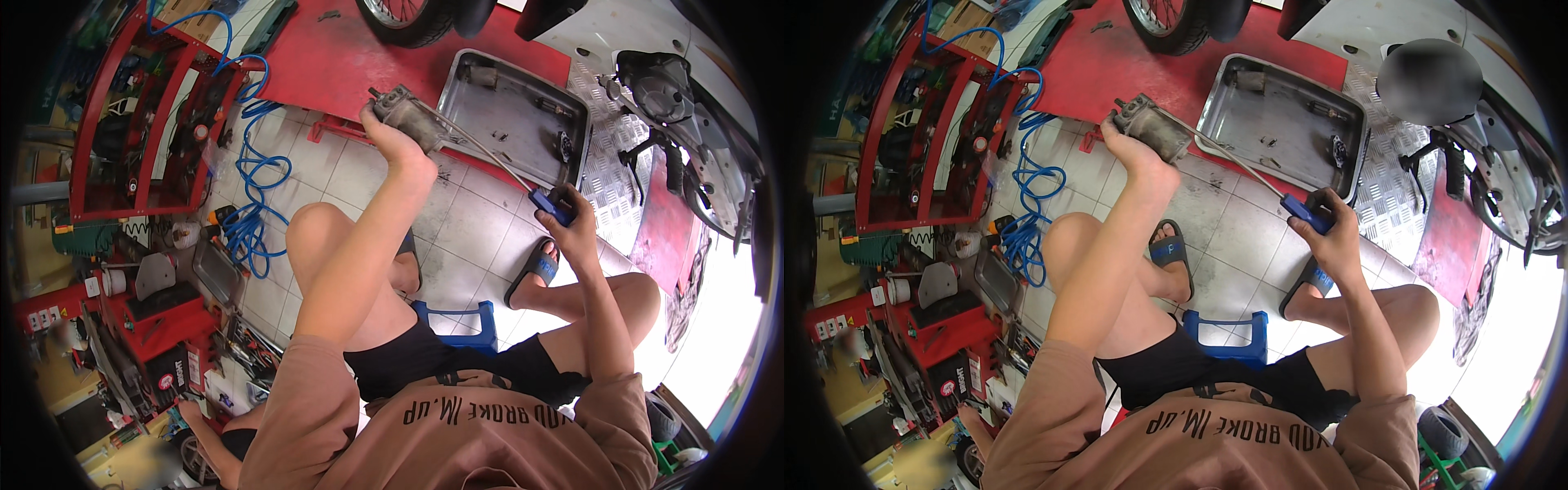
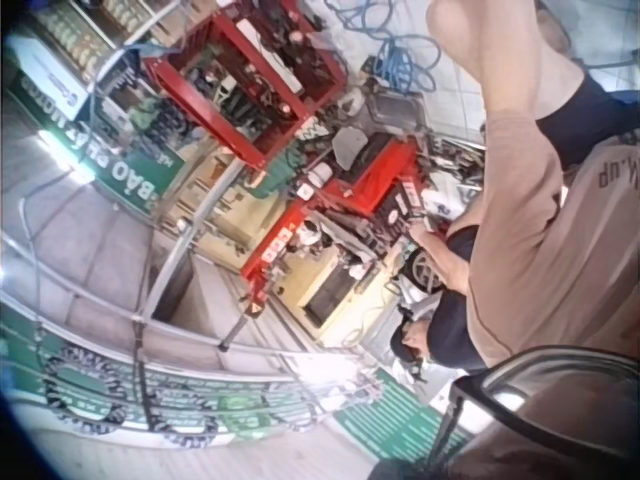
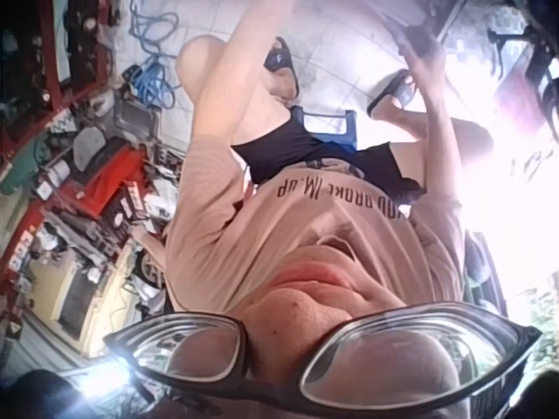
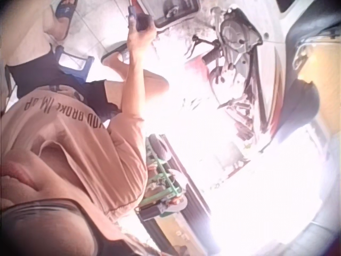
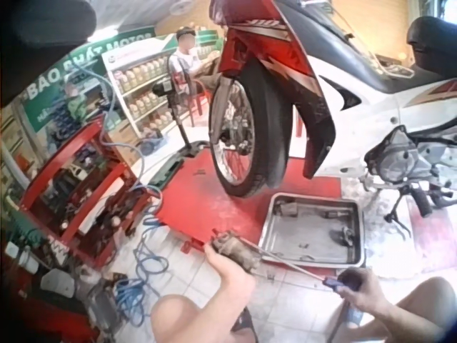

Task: The person disassembles and services a starter motor component by hand, unscrewing parts using a screwdriver and wiping internal elements.

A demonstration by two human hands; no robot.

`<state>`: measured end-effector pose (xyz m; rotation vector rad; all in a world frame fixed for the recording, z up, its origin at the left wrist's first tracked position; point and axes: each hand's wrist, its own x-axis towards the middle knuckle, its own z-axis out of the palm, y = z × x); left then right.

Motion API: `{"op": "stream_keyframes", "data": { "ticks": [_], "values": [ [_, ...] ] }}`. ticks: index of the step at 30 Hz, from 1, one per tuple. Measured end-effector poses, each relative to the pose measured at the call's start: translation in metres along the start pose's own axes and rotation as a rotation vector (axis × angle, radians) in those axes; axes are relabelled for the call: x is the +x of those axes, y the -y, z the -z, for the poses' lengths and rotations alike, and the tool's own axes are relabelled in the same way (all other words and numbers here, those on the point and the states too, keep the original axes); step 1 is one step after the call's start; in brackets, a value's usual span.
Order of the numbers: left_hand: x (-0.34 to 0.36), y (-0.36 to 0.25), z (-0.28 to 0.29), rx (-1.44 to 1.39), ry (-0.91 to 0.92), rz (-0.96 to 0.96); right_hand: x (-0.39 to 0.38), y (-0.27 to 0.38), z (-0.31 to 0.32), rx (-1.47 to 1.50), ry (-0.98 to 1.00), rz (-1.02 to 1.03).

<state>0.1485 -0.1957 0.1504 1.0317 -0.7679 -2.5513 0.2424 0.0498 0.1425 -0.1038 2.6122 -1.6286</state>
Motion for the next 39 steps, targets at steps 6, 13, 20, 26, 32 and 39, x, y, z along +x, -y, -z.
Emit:
{"op": "stream_keyframes", "data": {
  "ticks": [6,13,20,26,32,39],
  "values": [
    [0.005,0.001,0.003,0.005,0.043,-0.004,-0.001,-0.001,0.003,0.094,0.063,-0.157],
    [0.008,0.006,0.003,0.048,0.029,-0.030,0.002,-0.021,0.009,0.146,0.123,-0.286],
    [0.012,0.004,0.007,0.062,0.046,-0.014,0.001,-0.001,0.008,0.012,0.081,-0.219],
    [0.006,0.004,0.002,0.076,0.031,-0.036,-0.001,0.001,0.007,0.065,0.074,-0.188],
    [0.006,0.002,0.003,0.077,0.057,-0.026,0.002,-0.020,0.015,-0.011,0.146,-0.216],
    [0.004,0.004,0.002,0.078,0.034,-0.040,-0.001,0.000,0.002,0.000,0.007,-0.130]
  ]
}}
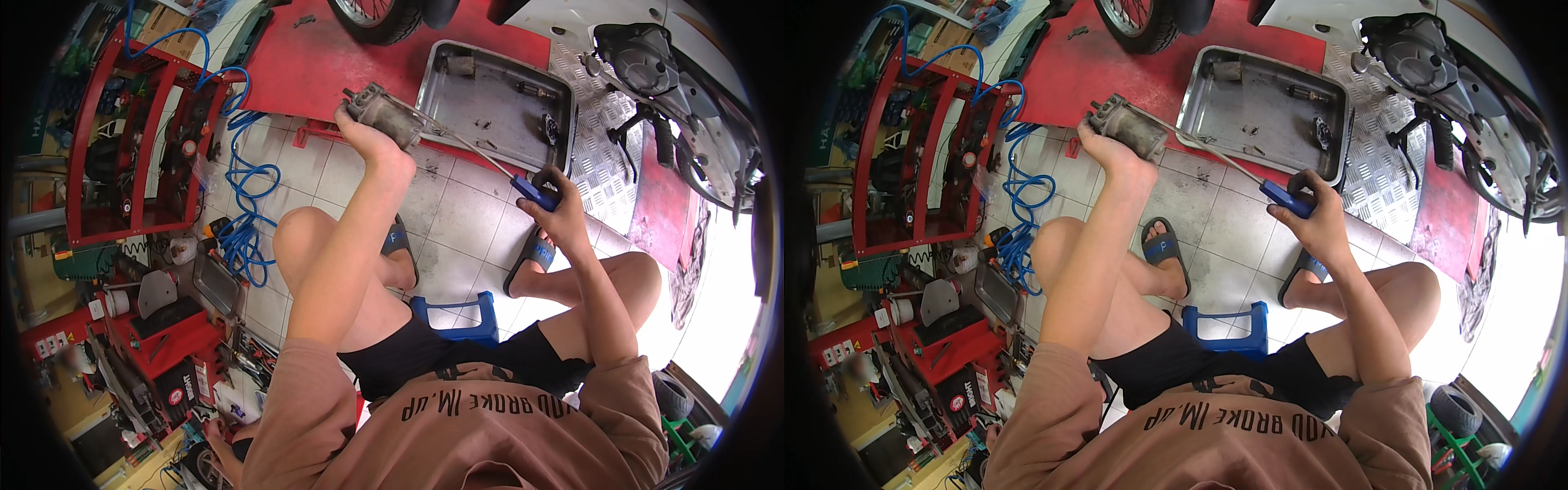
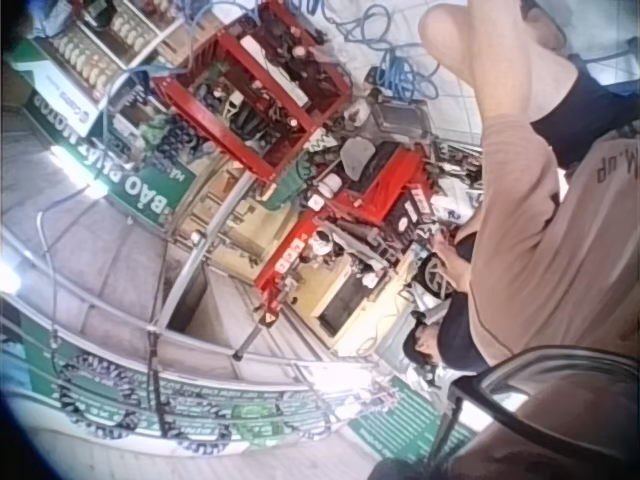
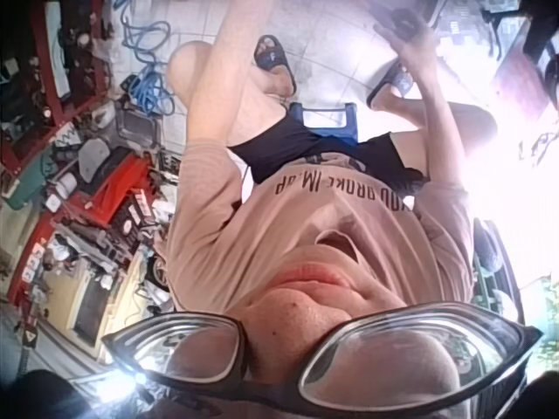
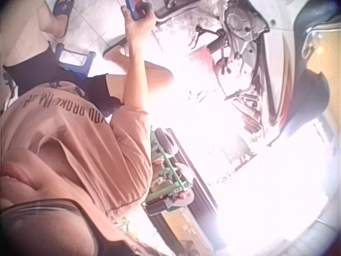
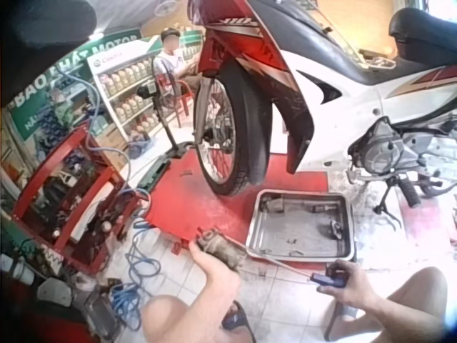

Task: The person disassembles and services a starter motor component by hand, unscrewing parts using a screwdriver and wiping internal elements.

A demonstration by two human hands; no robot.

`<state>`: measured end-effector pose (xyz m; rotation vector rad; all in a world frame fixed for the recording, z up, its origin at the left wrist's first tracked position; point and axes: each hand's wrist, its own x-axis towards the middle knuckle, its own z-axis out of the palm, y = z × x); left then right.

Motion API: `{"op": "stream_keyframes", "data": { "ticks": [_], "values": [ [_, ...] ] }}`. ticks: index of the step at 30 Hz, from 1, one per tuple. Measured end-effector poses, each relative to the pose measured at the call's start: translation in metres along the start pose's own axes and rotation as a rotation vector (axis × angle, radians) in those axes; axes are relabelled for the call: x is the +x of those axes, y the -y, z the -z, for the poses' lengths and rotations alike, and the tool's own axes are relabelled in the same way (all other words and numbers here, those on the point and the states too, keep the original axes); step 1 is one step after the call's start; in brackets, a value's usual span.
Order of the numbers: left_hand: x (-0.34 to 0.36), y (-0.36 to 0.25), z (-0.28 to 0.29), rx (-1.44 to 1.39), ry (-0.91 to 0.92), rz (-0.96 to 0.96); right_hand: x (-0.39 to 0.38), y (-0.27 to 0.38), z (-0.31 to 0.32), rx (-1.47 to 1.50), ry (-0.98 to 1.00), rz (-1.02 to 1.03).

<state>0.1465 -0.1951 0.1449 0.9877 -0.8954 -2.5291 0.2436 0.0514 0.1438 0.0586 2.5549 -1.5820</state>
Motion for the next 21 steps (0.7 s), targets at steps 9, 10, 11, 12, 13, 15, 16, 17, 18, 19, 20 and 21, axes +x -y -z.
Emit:
{"op": "stream_keyframes", "data": {
  "ticks": [9,10,11,12,13,15,16,17,18,19,20,21],
  "values": [
    [0.003,0.001,0.001,0.010,0.008,-0.005,0.000,-0.006,-0.004,0.028,-0.050,0.161],
    [0.003,0.001,0.002,0.013,0.008,-0.005,0.001,-0.007,-0.002,0.020,0.005,0.084],
    [0.003,0.001,0.001,0.012,0.000,-0.006,0.002,-0.006,0.001,0.011,0.060,0.007],
    [0.002,0.001,0.001,0.010,-0.008,-0.008,0.003,-0.007,0.005,0.003,0.114,-0.070],
    [0.002,0.001,0.001,0.008,-0.015,-0.009,0.005,-0.015,0.008,0.028,0.168,-0.112],
    [0.003,0.003,0.001,-0.001,0.009,-0.004,0.007,-0.026,0.008,0.071,0.193,-0.114],
    [0.004,0.004,0.001,-0.006,0.021,-0.002,0.006,-0.027,0.007,0.088,0.167,-0.073],
    [0.005,0.004,0.002,-0.005,0.019,-0.001,0.002,-0.015,-0.004,0.100,0.068,0.050],
    [0.005,0.003,0.003,-0.005,0.018,-0.002,0.000,-0.007,-0.009,0.112,-0.031,0.174],
    [0.005,0.002,0.003,-0.006,0.016,-0.002,0.000,-0.008,-0.007,0.035,-0.029,0.177],
    [0.003,0.002,0.002,-0.005,0.017,0.004,0.000,-0.007,-0.004,0.039,0.024,0.086],
    [0.000,0.001,0.001,-0.004,0.018,0.011,0.001,-0.006,0.001,0.042,0.077,-0.004]
  ]
}}
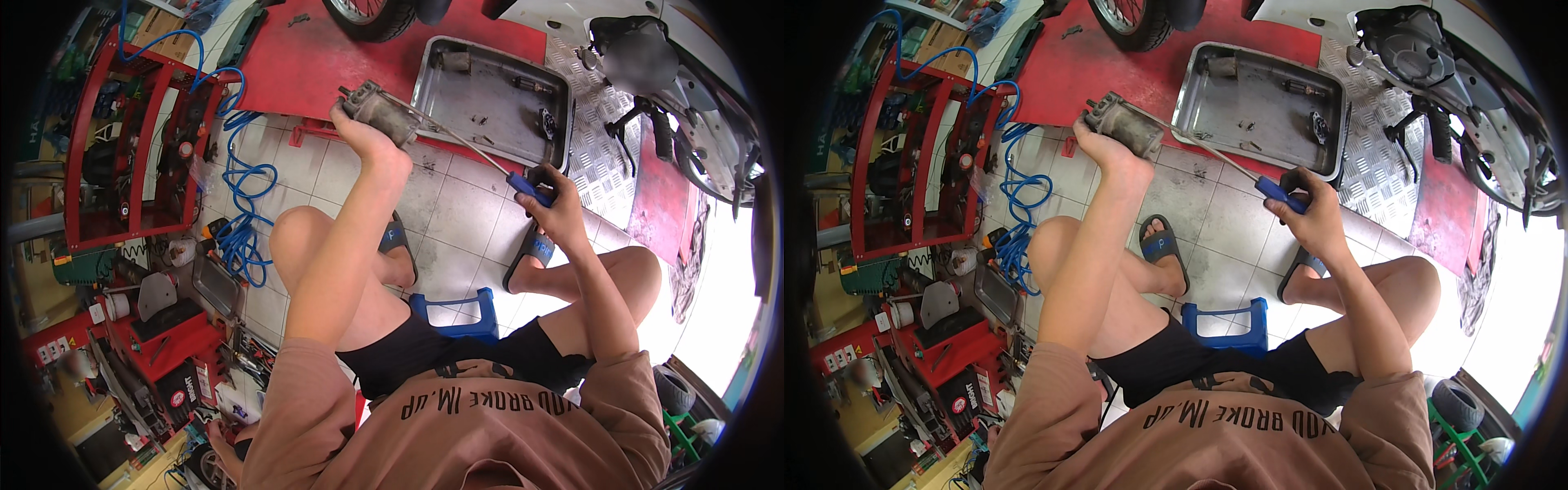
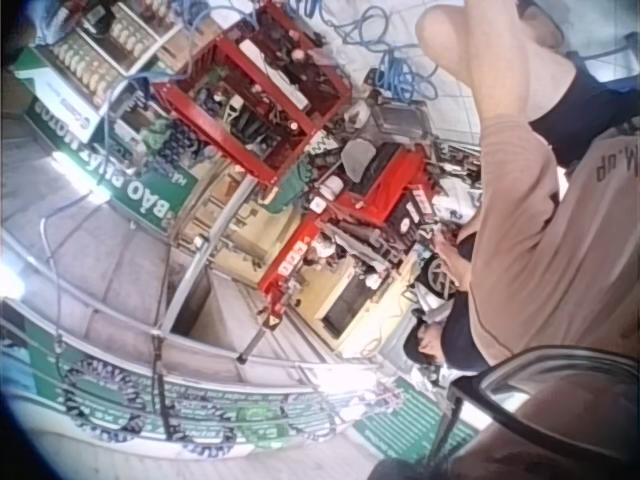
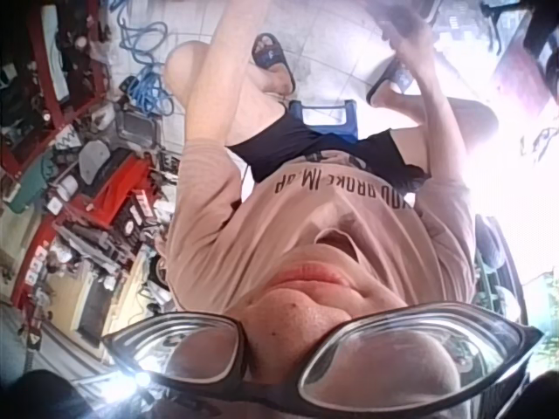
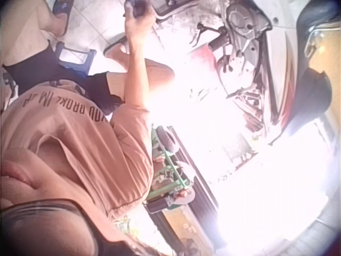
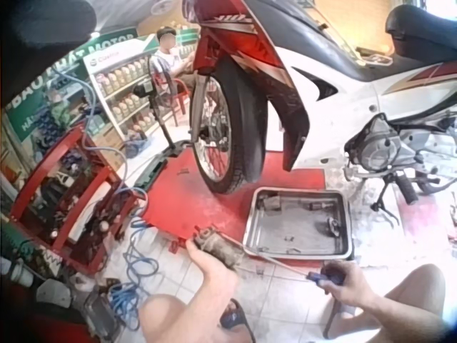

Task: The person disassembles and services a starter motor component by hand, unscrewing parts using a screwdriver and wiping internal elements.

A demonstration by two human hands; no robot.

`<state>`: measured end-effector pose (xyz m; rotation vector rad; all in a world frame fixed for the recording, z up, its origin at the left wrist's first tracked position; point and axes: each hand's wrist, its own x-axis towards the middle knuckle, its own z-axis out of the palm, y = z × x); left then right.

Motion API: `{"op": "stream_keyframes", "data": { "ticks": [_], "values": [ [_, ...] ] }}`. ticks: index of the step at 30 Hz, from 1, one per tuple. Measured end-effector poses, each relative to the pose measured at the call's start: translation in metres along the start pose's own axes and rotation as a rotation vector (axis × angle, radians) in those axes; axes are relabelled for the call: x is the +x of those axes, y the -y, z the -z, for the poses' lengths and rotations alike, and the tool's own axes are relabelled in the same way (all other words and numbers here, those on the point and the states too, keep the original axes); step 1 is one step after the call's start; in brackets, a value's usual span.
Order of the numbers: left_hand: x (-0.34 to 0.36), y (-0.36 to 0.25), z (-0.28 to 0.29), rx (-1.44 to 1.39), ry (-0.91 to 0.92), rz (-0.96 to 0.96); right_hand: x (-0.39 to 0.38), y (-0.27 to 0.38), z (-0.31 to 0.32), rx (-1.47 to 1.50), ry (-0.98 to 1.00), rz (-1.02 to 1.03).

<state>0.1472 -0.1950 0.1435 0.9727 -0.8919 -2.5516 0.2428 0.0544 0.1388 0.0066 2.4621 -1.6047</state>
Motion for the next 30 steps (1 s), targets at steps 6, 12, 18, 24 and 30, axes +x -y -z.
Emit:
{"op": "stream_keyframes", "data": {
  "ticks": [6,12,18,24,30],
  "values": [
    [-0.008,0.000,-0.005,0.000,0.017,0.008,0.001,-0.006,0.001,0.017,0.011,0.028],
    [0.000,0.002,0.000,0.009,0.017,-0.010,0.000,-0.005,0.007,-0.045,0.065,-0.105],
    [-0.004,0.002,-0.002,0.011,0.023,-0.022,-0.002,0.001,-0.001,-0.041,-0.043,0.012],
    [-0.006,0.002,-0.002,0.044,0.004,-0.031,-0.005,0.001,-0.003,-0.266,-0.136,0.282],
    [-0.012,0.001,-0.006,0.063,0.015,-0.026,-0.009,0.010,-0.009,-0.302,-0.241,0.397]
  ]
}}
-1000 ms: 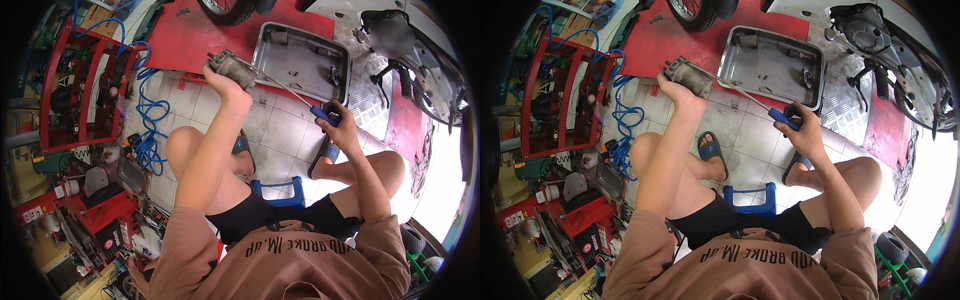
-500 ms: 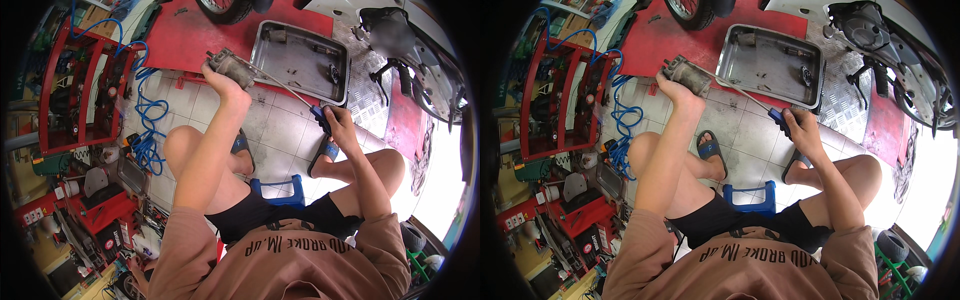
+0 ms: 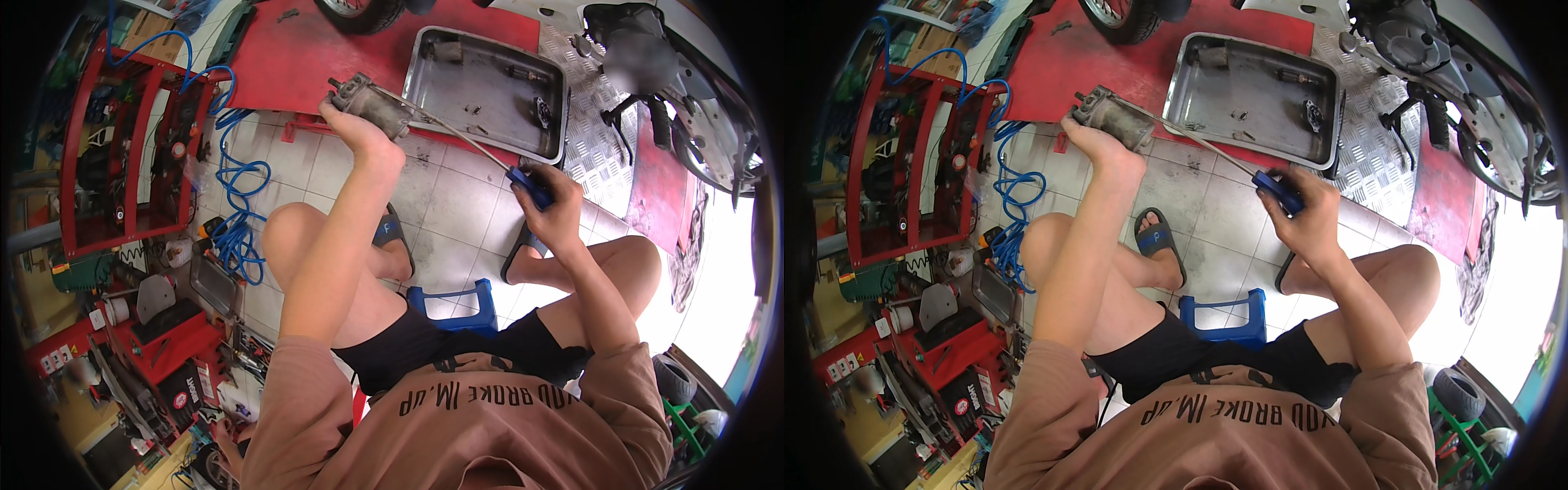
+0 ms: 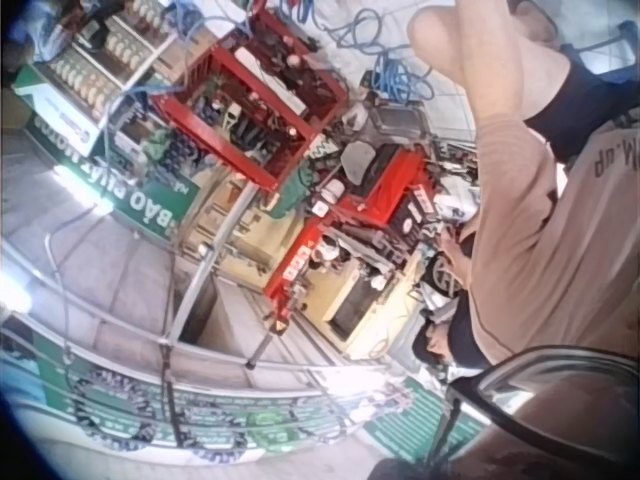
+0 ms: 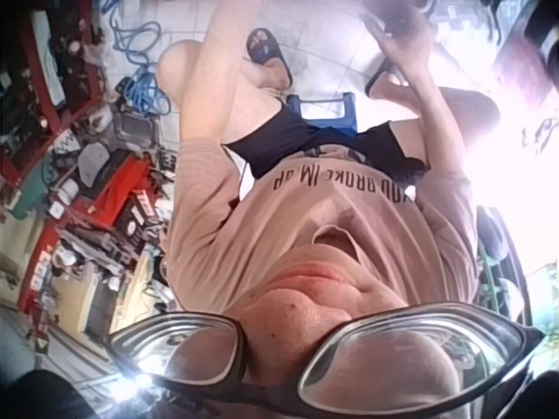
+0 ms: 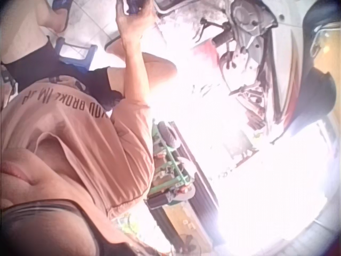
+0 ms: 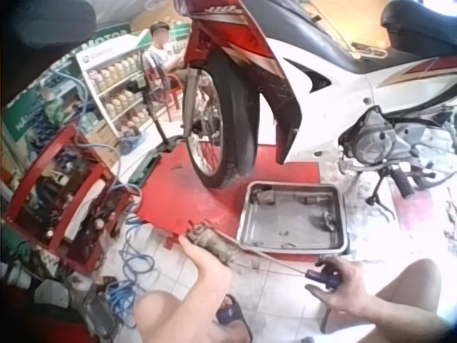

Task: The person disassembles and services a starter motor component by hand, unscrewing parts using a screwdriver and wiping internal elements.

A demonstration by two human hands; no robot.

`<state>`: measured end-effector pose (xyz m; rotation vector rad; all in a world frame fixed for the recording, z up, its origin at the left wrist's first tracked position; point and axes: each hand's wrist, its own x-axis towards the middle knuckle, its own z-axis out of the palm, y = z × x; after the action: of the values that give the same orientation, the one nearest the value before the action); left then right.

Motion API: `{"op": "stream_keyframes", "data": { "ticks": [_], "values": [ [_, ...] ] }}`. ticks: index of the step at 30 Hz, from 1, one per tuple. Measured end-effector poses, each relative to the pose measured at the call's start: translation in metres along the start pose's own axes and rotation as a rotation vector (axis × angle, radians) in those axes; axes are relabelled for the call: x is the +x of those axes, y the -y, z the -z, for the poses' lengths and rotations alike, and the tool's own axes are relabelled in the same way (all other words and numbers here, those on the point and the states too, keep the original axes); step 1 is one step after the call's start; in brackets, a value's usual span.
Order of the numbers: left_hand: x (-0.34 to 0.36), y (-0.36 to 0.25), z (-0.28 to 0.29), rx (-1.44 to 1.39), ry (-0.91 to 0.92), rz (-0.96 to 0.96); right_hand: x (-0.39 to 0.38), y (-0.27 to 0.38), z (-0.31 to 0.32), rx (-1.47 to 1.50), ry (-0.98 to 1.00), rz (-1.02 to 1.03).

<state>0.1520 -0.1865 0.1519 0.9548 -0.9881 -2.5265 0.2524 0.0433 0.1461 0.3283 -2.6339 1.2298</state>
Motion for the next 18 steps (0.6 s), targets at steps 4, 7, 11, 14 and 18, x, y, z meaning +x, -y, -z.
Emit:
{"op": "stream_keyframes", "data": {
  "ticks": [4,7,11,14,18],
  "values": [
    [0.011,0.003,0.009,-0.001,0.048,-0.017,0.005,0.007,0.000,0.015,-0.079,0.070],
    [0.007,0.006,0.005,0.016,0.001,-0.005,-0.002,-0.005,0.004,0.041,0.047,-0.016],
    [0.000,0.004,0.001,0.037,-0.003,-0.006,-0.002,-0.006,0.002,0.042,0.039,0.064],
    [-0.002,0.002,0.001,0.052,-0.005,0.013,0.002,0.003,0.001,-0.001,-0.053,0.071],
    [0.003,0.005,0.003,0.051,-0.006,0.010,0.000,-0.008,0.002,-0.111,-0.067,0.195]
  ]
}}
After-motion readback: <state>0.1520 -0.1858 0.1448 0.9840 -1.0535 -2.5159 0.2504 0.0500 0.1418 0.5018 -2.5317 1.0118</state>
